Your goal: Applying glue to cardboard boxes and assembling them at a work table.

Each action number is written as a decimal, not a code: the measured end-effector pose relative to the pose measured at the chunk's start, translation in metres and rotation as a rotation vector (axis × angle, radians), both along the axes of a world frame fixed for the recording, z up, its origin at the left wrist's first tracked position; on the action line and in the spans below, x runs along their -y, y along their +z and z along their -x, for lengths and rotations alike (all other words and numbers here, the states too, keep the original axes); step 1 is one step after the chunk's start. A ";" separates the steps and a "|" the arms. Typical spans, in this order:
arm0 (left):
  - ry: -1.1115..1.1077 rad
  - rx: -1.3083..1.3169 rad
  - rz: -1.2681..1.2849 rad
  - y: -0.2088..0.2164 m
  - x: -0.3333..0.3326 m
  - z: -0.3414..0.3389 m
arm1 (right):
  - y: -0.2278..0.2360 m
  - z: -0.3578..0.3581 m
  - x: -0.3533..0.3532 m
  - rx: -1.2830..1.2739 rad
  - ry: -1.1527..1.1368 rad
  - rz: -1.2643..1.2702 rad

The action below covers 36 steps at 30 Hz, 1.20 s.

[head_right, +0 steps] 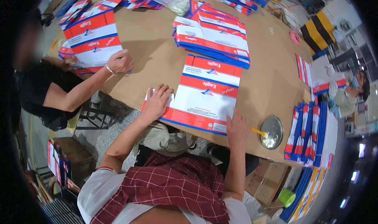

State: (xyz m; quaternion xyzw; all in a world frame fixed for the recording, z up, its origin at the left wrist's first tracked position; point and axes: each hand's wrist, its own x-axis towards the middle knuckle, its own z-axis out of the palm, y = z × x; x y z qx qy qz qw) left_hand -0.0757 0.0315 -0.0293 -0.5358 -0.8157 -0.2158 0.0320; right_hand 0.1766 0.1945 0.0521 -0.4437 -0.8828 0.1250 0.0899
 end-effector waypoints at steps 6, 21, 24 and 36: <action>-0.019 -0.019 0.054 0.007 -0.008 -0.004 | -0.055 0.016 0.005 -0.171 0.182 -0.108; 0.041 0.251 -0.217 -0.003 0.005 0.004 | -0.077 0.015 0.005 -0.079 0.105 -0.093; 0.013 0.121 -0.235 -0.005 0.007 0.002 | -0.079 0.016 0.004 -0.038 0.098 -0.052; 0.044 0.108 -0.298 -0.006 0.009 -0.003 | -0.069 0.019 0.007 -0.012 0.120 -0.067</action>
